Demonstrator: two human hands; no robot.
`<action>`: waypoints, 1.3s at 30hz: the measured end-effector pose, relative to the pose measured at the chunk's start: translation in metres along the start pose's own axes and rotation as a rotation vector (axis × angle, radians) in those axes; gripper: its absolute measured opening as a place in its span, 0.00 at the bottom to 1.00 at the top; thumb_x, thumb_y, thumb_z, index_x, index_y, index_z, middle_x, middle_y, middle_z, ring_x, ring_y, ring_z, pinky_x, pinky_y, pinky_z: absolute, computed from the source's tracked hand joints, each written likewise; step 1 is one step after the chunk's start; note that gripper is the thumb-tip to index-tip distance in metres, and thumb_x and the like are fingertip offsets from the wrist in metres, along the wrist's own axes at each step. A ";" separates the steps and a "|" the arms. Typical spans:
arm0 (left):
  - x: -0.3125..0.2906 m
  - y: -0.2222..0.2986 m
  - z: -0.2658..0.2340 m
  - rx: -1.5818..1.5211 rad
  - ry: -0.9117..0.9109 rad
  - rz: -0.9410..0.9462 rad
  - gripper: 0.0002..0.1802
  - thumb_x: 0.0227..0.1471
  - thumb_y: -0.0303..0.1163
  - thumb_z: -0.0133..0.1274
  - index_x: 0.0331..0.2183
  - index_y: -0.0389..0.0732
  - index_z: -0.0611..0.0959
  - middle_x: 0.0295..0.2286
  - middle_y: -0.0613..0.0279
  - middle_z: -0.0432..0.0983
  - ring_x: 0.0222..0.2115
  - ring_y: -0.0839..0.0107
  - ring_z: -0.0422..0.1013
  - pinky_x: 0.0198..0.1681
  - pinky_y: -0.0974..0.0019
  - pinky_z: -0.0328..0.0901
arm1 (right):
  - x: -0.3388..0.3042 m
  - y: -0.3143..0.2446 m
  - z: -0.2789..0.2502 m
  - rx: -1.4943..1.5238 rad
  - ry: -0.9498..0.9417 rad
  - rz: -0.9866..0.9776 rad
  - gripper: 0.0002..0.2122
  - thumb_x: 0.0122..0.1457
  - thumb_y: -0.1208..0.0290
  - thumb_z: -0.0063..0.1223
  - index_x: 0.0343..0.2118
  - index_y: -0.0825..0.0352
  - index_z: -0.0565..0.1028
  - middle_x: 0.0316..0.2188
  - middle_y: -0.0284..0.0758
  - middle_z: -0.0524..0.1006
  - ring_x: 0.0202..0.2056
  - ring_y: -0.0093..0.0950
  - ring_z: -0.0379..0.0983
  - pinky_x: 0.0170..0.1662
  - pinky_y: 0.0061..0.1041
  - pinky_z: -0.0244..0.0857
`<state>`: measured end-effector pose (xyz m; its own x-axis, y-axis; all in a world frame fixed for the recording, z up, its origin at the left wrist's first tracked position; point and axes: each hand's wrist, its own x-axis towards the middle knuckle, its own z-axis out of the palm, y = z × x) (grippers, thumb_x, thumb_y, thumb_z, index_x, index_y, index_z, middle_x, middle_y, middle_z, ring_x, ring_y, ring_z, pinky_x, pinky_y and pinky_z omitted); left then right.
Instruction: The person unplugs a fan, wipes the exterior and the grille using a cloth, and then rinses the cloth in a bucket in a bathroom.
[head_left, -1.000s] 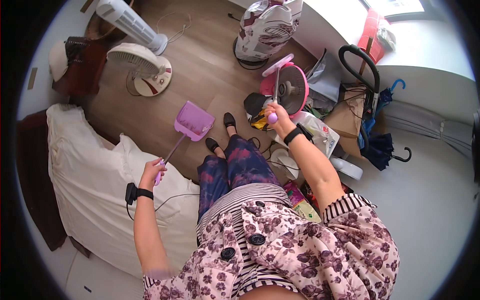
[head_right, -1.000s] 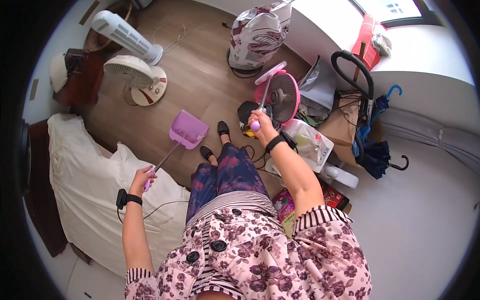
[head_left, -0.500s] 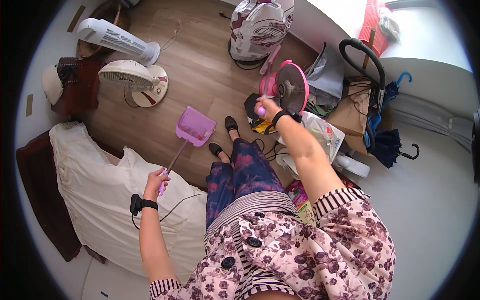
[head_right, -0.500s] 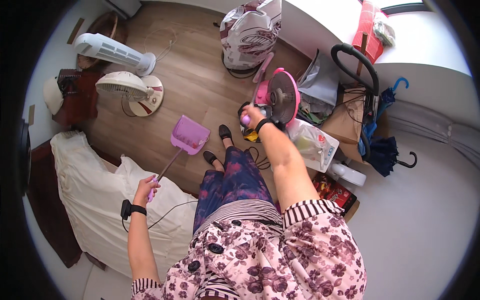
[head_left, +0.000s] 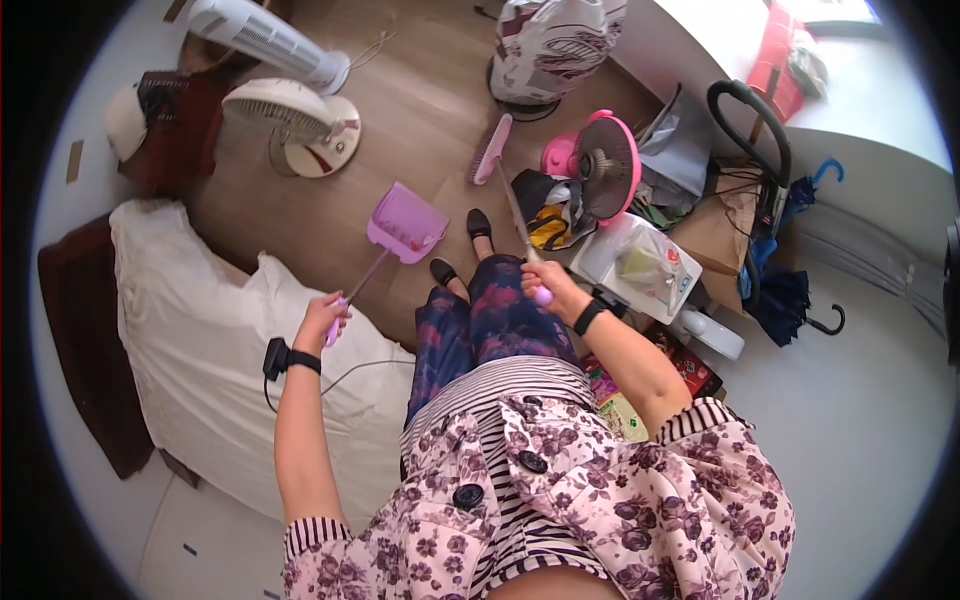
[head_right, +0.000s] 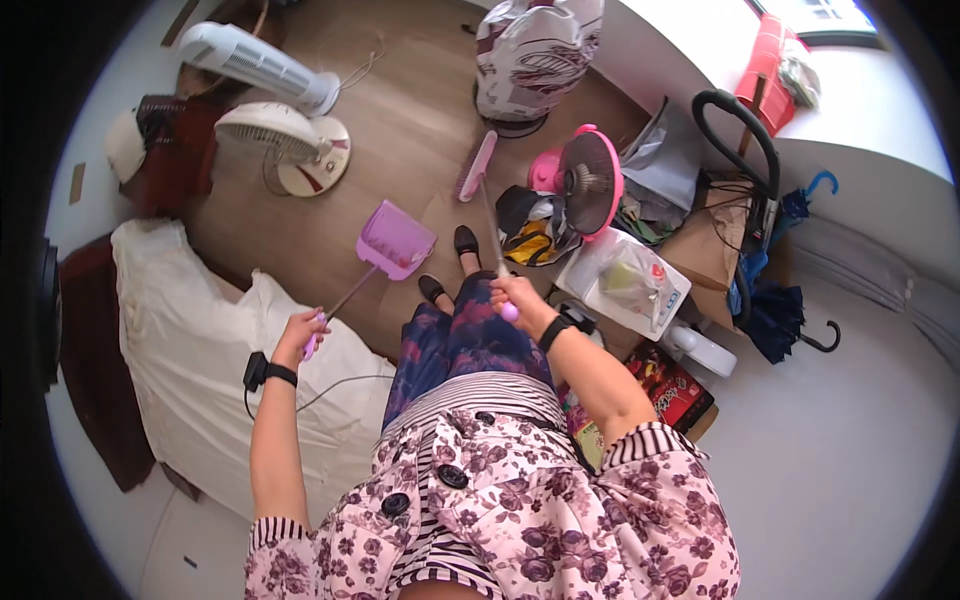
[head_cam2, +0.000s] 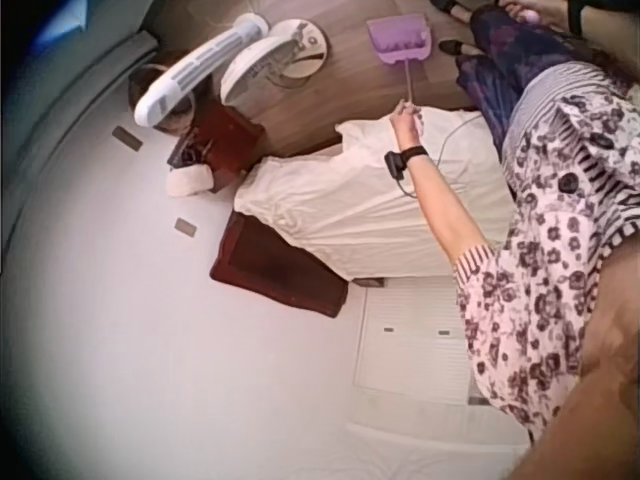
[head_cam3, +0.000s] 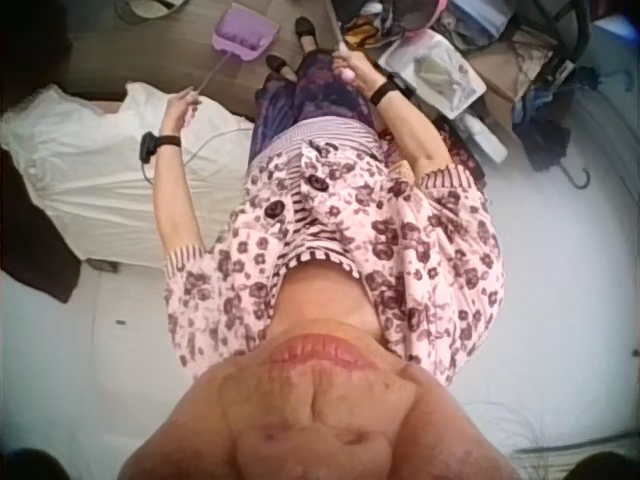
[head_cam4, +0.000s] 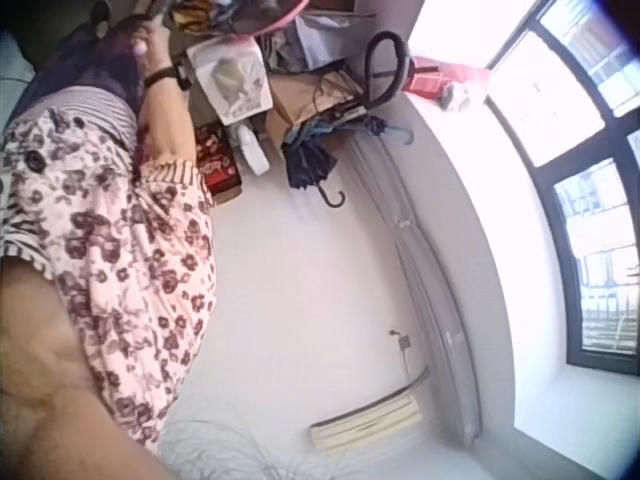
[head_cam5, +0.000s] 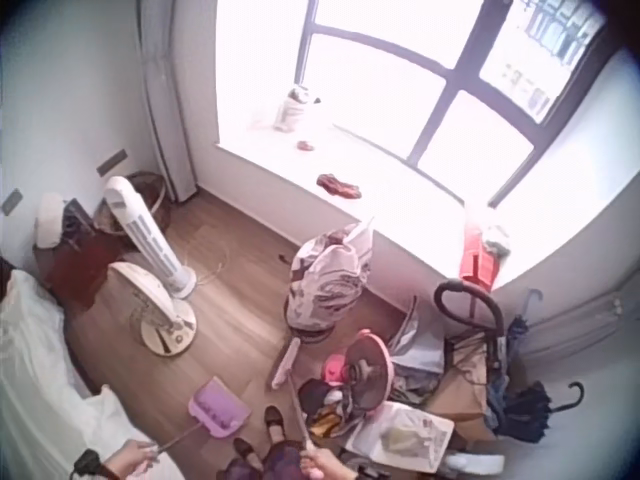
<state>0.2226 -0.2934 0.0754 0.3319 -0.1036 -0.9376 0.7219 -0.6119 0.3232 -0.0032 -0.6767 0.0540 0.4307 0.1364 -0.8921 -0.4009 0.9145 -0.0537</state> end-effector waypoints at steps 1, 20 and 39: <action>-0.001 -0.001 0.001 -0.001 -0.002 -0.002 0.29 0.43 0.20 0.47 0.51 0.37 0.65 0.21 0.55 0.73 0.13 0.76 0.64 0.11 0.74 0.58 | -0.007 0.001 -0.003 -0.123 0.029 -0.026 0.08 0.54 0.78 0.44 0.20 0.64 0.62 0.13 0.25 0.61 0.12 0.14 0.57 0.14 0.15 0.53; 0.013 0.033 -0.004 -0.237 0.019 -0.013 0.24 0.42 0.19 0.47 0.46 0.33 0.69 0.19 0.53 0.71 0.12 0.74 0.66 0.12 0.73 0.60 | 0.094 0.073 0.055 -2.042 0.245 -0.274 0.11 0.45 0.74 0.50 0.31 0.76 0.73 0.27 0.49 0.76 0.28 0.41 0.75 0.32 0.34 0.70; 0.002 -0.004 0.012 -0.294 0.010 0.009 0.30 0.43 0.18 0.46 0.52 0.36 0.64 0.17 0.55 0.71 0.12 0.72 0.67 0.11 0.69 0.60 | 0.216 -0.069 0.115 -3.173 0.098 -0.372 0.08 0.45 0.67 0.51 0.27 0.61 0.80 0.28 0.36 0.78 0.30 0.34 0.75 0.27 0.36 0.66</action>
<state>0.2129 -0.3008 0.0710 0.3436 -0.0995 -0.9338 0.8634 -0.3577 0.3558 0.2101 -0.6668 -0.0835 0.6281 0.1710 -0.7591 0.4084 -0.9028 0.1346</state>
